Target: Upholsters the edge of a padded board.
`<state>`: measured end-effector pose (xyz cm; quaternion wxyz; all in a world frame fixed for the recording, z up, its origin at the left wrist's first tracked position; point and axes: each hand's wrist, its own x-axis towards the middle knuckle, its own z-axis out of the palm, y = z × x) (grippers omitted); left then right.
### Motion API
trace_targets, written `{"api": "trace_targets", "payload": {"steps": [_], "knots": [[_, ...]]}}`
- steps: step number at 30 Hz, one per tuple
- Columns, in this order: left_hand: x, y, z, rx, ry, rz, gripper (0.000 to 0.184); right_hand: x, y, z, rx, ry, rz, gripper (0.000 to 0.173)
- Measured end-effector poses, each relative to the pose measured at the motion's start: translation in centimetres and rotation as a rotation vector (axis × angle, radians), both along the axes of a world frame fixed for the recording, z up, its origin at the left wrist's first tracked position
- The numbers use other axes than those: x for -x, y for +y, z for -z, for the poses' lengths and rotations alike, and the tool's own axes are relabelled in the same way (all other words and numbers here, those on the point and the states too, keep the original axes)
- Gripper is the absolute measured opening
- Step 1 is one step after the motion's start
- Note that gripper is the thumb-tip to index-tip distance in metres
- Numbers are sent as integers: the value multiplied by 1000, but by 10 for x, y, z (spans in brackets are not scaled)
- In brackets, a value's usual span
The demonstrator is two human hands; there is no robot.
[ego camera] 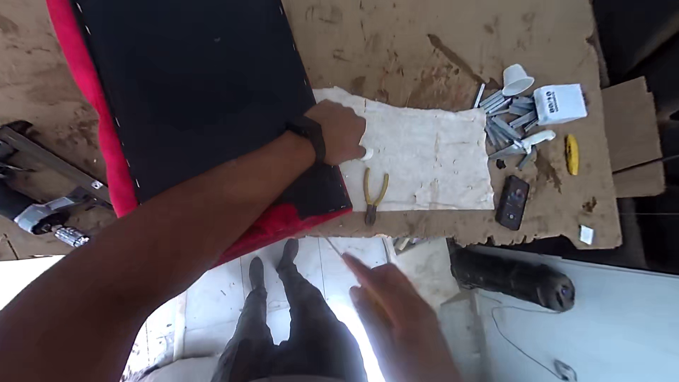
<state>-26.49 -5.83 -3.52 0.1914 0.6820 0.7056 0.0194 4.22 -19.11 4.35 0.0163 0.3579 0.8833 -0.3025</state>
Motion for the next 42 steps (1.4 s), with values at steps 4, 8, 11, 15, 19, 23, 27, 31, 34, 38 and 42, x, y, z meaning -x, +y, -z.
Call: {"api": "trace_targets", "payload": {"steps": [4,8,11,15,19,23,27,31,34,38,42], "knots": [[1,0,-6,21,13,-11,51,14,16,-12,-141,-102,-105,42],[0,-2,-7,37,40,-11,53,46,36,-20,-196,-125,-207,39],[-1,0,-5,27,59,3,54,57,43,-32,-191,-91,-194,38],[0,1,-6,32,53,-3,55,41,26,-33,-141,-114,-178,40],[2,1,-3,30,40,-2,54,52,38,-23,-126,-101,-182,37],[1,3,-3,35,25,-9,53,48,40,-36,-116,-128,-184,37],[4,2,-2,45,-32,-17,53,34,24,-39,-137,-140,-156,38],[3,5,2,45,-111,-22,52,56,41,-33,-165,-141,-197,37],[4,5,3,45,-102,-29,52,71,55,-36,-166,-155,-181,38],[3,4,4,42,-142,-53,49,54,40,-45,-154,-134,-168,39],[4,3,5,40,-166,-65,47,39,20,-32,-192,-138,-161,37]]}}
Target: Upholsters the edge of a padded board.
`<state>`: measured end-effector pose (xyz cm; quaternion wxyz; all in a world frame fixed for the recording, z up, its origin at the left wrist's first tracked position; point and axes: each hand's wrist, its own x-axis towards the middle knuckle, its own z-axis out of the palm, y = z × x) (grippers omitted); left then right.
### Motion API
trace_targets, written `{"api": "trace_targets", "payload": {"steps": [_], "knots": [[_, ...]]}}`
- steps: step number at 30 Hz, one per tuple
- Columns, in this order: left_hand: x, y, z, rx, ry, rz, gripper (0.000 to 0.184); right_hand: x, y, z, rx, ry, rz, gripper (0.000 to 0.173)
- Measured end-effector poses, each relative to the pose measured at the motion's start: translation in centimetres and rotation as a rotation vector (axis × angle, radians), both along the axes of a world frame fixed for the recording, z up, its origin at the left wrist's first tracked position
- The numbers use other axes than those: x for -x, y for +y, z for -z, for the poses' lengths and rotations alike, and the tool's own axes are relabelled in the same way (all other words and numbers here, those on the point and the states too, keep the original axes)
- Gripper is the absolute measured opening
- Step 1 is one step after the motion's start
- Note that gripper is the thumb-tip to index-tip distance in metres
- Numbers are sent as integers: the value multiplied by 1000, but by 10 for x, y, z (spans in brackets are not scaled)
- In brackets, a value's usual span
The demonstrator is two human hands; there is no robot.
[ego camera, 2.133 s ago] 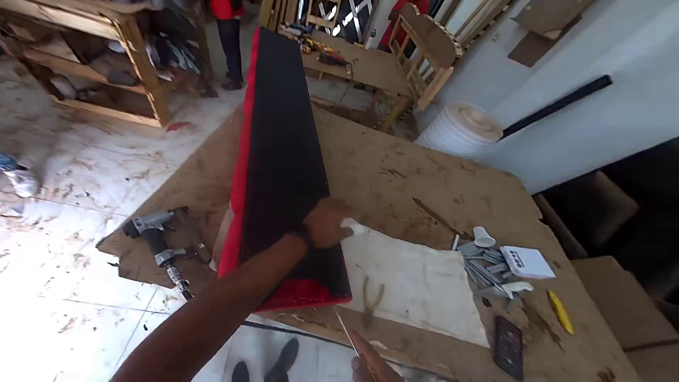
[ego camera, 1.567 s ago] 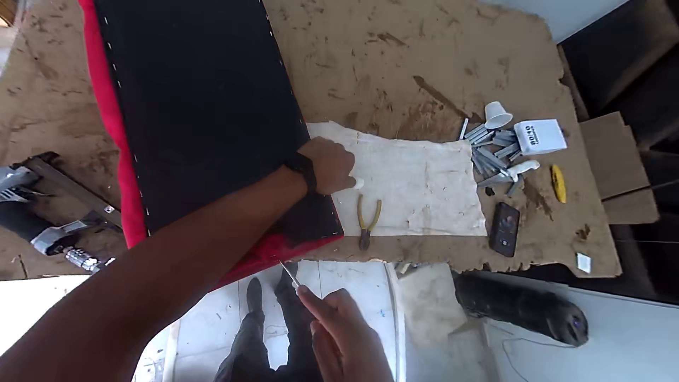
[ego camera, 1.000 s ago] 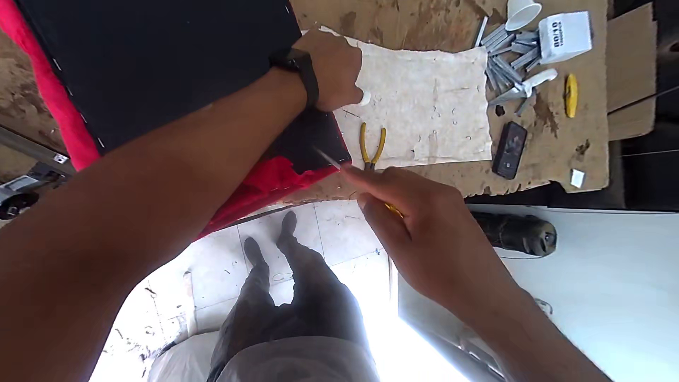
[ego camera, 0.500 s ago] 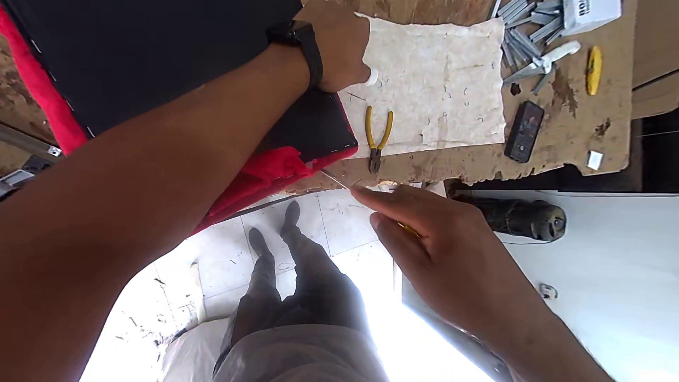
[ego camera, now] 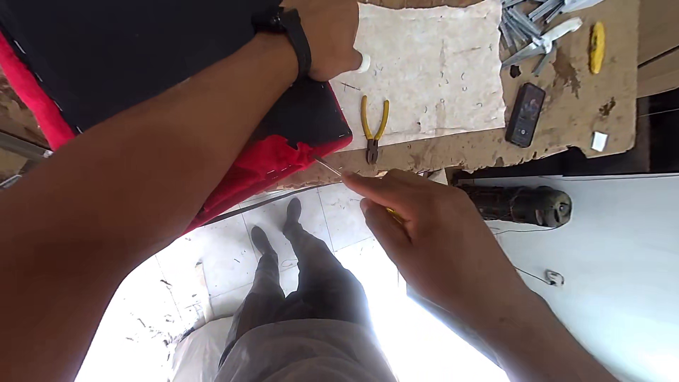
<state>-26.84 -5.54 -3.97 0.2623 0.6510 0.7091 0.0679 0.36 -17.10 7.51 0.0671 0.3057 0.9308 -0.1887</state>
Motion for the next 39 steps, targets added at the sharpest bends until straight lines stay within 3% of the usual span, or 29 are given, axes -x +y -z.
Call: {"api": "trace_targets", "payload": {"steps": [12,15,17,19,22,25,29,34,39], "knots": [[-3,1,-9,22,205,38,54,36,-7,-15,-167,-265,-110,40],[-10,0,-8,34,191,28,53,40,-25,-8,-157,-242,17,39],[-9,3,-8,34,175,7,53,28,-39,22,-83,-36,198,39],[-6,0,-7,56,194,10,52,6,-57,79,85,293,360,43],[-6,3,-9,24,195,-2,50,-3,-73,182,236,798,393,39],[-3,1,-9,14,206,-36,52,15,-76,225,319,1001,383,36],[-4,4,-7,36,226,-24,51,-9,-63,183,383,921,362,35],[-4,4,-6,38,213,-26,53,-37,-22,87,356,480,277,38],[-6,5,-10,33,214,-17,51,-19,5,33,193,183,100,38]]}}
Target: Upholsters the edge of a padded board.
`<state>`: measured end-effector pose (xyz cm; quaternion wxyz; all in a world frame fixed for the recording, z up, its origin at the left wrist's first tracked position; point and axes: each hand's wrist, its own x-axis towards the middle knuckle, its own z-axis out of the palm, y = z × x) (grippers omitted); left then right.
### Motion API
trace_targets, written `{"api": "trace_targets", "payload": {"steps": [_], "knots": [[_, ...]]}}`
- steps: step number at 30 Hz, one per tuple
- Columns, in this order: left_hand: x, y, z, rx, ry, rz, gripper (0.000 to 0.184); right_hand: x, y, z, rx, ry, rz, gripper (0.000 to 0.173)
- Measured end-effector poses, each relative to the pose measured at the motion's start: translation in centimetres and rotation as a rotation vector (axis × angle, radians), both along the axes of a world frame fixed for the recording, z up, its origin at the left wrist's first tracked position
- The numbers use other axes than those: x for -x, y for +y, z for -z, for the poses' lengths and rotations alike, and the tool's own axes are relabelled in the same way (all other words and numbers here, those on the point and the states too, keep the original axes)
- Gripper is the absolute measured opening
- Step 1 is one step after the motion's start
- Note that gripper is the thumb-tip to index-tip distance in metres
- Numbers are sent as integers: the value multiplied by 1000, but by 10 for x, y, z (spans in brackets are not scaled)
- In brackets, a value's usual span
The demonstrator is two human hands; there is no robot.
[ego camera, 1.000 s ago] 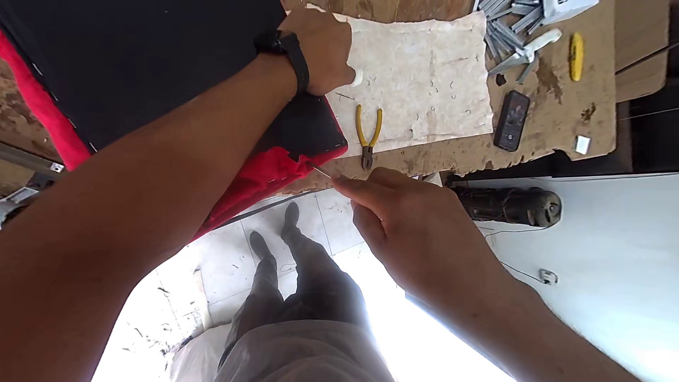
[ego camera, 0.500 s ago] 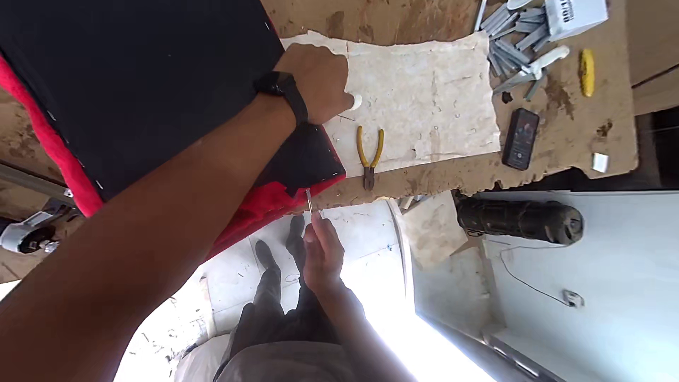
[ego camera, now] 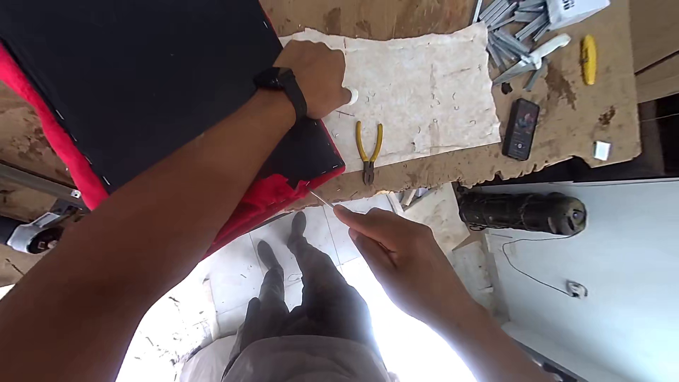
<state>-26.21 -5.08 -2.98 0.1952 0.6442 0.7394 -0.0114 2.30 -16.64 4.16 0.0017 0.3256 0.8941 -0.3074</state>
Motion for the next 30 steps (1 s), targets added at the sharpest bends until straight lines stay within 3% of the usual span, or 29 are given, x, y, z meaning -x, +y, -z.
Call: {"api": "trace_targets", "payload": {"steps": [10,21,27,30], "knots": [[2,-5,-1,-43,-64,2,49,42,10,-51,-135,-331,-157,36],[6,-10,-8,-63,-128,-6,45,79,12,-76,-174,-536,-273,36],[7,-10,-7,-64,-140,-1,46,140,25,-100,-105,-825,-416,26],[7,-6,-6,-33,-169,-5,45,154,15,-94,-159,-893,-425,17]]}}
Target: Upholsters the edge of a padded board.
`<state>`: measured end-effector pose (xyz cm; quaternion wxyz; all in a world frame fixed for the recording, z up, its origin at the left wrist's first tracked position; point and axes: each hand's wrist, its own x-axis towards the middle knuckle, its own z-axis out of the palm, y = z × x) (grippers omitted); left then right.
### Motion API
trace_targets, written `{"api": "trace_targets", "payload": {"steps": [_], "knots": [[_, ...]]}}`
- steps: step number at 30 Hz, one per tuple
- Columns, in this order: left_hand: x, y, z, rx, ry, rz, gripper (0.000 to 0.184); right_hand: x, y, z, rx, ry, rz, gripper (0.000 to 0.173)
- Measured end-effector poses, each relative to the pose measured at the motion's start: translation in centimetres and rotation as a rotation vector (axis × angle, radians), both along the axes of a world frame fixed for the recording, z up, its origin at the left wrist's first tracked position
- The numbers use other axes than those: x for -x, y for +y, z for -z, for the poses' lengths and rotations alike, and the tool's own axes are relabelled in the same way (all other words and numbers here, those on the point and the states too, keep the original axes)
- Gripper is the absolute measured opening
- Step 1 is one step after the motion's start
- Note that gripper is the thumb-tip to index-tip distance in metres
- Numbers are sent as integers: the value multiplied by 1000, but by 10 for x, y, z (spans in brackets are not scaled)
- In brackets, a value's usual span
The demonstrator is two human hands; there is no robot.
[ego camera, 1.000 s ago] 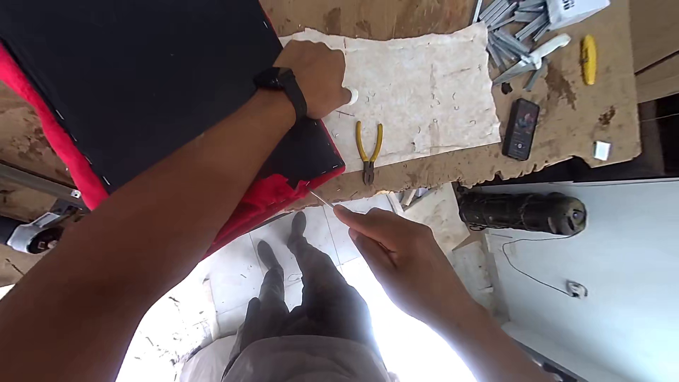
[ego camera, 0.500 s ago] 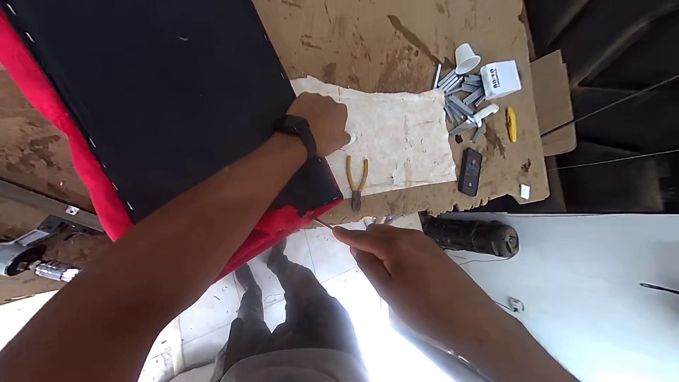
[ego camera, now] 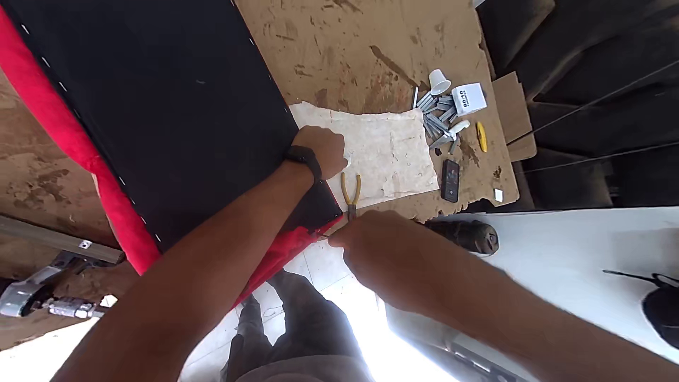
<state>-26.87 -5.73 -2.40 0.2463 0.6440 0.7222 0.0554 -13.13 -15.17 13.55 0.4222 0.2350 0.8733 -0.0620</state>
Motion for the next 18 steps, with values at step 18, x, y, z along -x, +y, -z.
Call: {"api": "trace_targets", "payload": {"steps": [18], "knots": [[-13,13,4,82,117,-66,48,-149,-98,233,297,1424,908,39]]}}
